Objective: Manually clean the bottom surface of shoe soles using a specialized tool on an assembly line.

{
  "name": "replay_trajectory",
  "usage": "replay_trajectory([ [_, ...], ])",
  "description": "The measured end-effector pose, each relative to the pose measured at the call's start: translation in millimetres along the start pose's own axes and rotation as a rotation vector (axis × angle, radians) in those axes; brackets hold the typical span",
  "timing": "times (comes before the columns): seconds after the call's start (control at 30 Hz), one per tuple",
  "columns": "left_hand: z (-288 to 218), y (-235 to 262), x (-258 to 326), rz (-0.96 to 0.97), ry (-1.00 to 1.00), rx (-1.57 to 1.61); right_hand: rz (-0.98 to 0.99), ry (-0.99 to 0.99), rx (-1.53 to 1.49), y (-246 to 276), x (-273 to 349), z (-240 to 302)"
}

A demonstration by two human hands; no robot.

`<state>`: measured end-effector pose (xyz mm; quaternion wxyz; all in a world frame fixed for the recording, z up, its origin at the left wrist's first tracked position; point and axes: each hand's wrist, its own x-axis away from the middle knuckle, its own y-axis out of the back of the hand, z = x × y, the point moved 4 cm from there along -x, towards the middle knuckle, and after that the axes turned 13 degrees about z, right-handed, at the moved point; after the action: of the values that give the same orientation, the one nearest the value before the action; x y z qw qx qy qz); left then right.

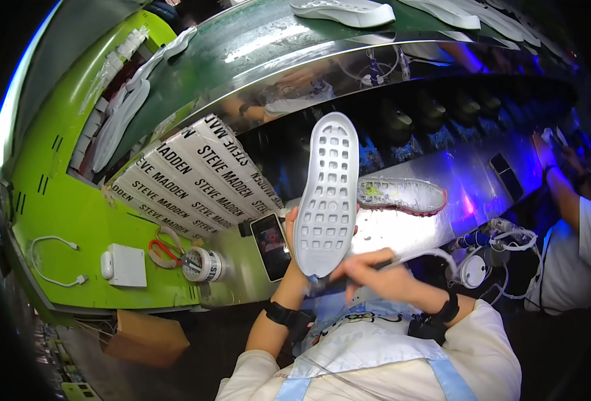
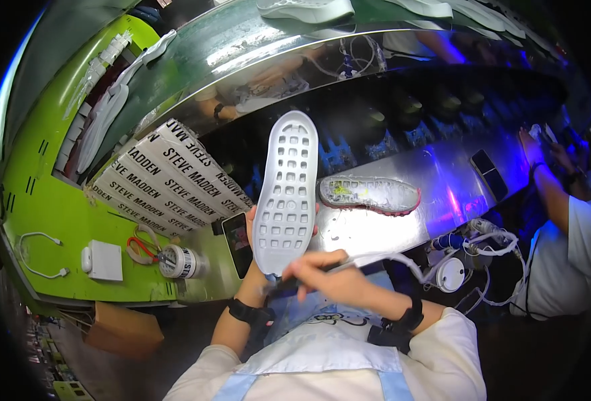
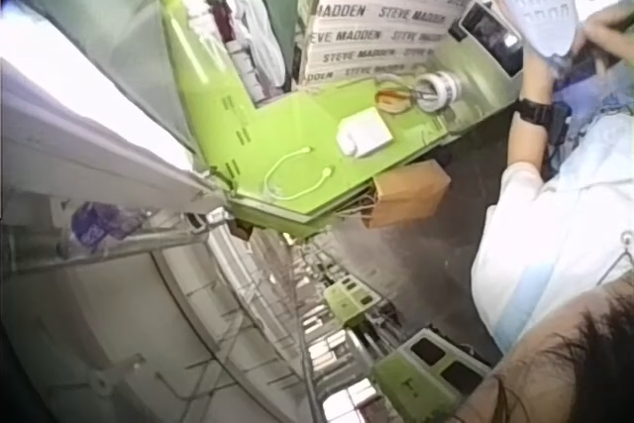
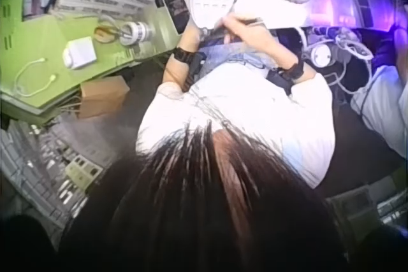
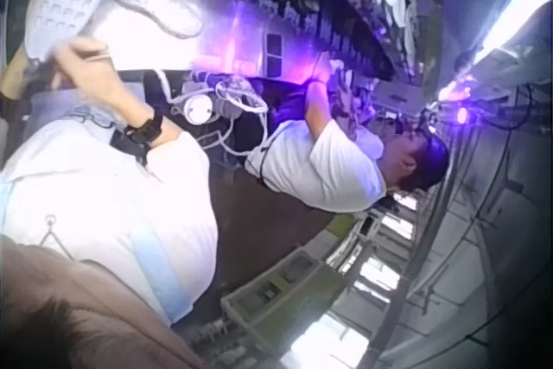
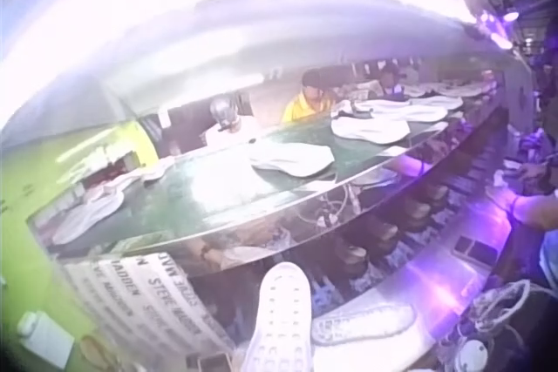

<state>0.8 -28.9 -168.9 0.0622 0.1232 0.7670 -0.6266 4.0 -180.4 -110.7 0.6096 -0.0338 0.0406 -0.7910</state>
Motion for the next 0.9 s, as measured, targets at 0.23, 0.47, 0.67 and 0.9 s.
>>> replay_trajectory([
  [0.23, 3.1, -6.1, -9.2, 0.048, 0.165, 0.117, 0.115, -0.167, -0.101, 19.0, 1.7, 11.4],
  [0.47, 8.8, -1.9, -17.7, -0.151, 0.459, -0.04, 0.29, 0.086, 0.39, 27.4, -3.8, 65.9],
  [0.67, 16.1, -19.1, -17.2, -0.445, 0.7, -0.373, 0.354, 0.162, 0.659, 40.1, 8.3, 51.5],
  [0.9, -3.0, -52.5, -9.2, -0.606, 0.719, -0.668, 0.347, 0.138, 0.557, 68.9, 26.1, 30.2],
])
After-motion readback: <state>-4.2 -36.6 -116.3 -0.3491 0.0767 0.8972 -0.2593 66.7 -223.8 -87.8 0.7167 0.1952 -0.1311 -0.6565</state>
